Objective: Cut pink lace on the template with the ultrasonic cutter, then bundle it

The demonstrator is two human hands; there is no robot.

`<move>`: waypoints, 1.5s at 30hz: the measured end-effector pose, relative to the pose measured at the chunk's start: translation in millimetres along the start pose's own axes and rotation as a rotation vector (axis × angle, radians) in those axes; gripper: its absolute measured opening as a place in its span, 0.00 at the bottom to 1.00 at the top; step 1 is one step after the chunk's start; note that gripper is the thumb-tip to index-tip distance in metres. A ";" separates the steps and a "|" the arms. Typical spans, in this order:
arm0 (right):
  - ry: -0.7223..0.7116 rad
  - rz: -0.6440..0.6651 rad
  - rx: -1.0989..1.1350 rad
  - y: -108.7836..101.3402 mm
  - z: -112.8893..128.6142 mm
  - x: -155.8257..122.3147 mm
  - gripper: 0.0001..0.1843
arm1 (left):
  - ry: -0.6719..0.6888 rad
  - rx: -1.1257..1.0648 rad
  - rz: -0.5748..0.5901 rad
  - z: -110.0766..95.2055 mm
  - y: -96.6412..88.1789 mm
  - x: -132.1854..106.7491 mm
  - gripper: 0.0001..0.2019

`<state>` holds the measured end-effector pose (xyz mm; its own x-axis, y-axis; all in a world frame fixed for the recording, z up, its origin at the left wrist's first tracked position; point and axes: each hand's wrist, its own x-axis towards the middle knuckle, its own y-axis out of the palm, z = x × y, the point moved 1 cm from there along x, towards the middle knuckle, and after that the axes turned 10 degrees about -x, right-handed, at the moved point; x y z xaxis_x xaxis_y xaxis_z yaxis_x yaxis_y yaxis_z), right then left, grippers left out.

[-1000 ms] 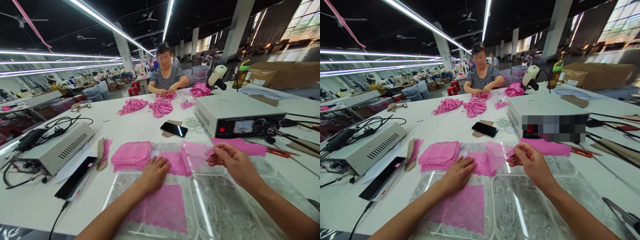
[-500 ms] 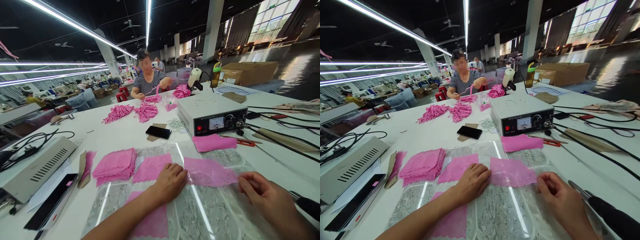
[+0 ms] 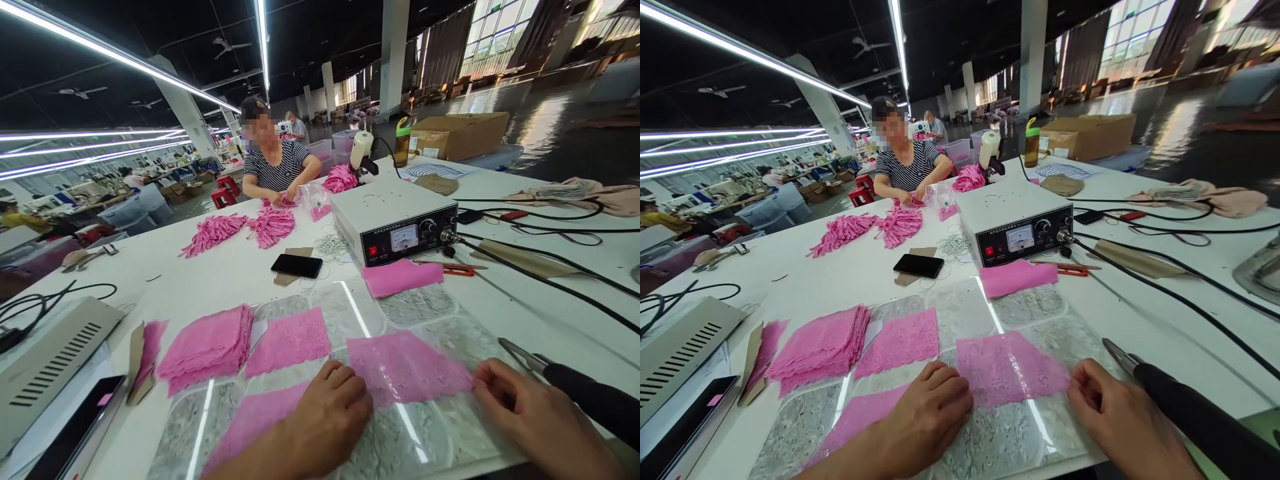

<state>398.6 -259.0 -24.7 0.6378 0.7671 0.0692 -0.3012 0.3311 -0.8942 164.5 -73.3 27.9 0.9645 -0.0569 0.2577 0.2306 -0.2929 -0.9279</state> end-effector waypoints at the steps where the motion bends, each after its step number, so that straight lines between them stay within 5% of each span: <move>1: 0.009 0.009 -0.019 -2.4 -1.6 -0.8 0.12 | 0.006 -0.007 0.006 -5.2 1.1 -2.1 0.05; 4: 0.037 0.013 -0.045 -8.5 -4.6 -0.3 0.13 | 0.040 -0.051 0.041 -12.3 2.8 -3.7 0.05; 7: 0.008 -0.089 0.031 -14.8 1.4 13.1 0.12 | -0.067 -0.124 0.095 -0.2 -1.6 9.8 0.05; 13: -0.103 -0.194 0.153 -23.4 38.2 87.9 0.12 | -0.323 -0.132 0.008 64.5 -12.0 86.6 0.06; 20: -0.155 -0.149 0.175 -14.9 46.7 135.5 0.11 | -0.411 -0.182 0.051 118.1 11.2 156.0 0.14; 33: -0.290 -0.034 0.043 -0.6 45.6 144.8 0.12 | -0.429 -0.380 0.091 140.7 22.1 161.3 0.15; 45: -0.385 -0.307 -0.167 12.5 54.9 149.6 0.09 | -0.429 -0.455 0.075 142.1 -0.4 165.0 0.15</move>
<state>451.3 -110.0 -1.2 0.3630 0.8051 0.4691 -0.0039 0.5047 -0.8633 341.8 53.1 32.5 0.9633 0.2675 -0.0225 0.1738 -0.6854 -0.7071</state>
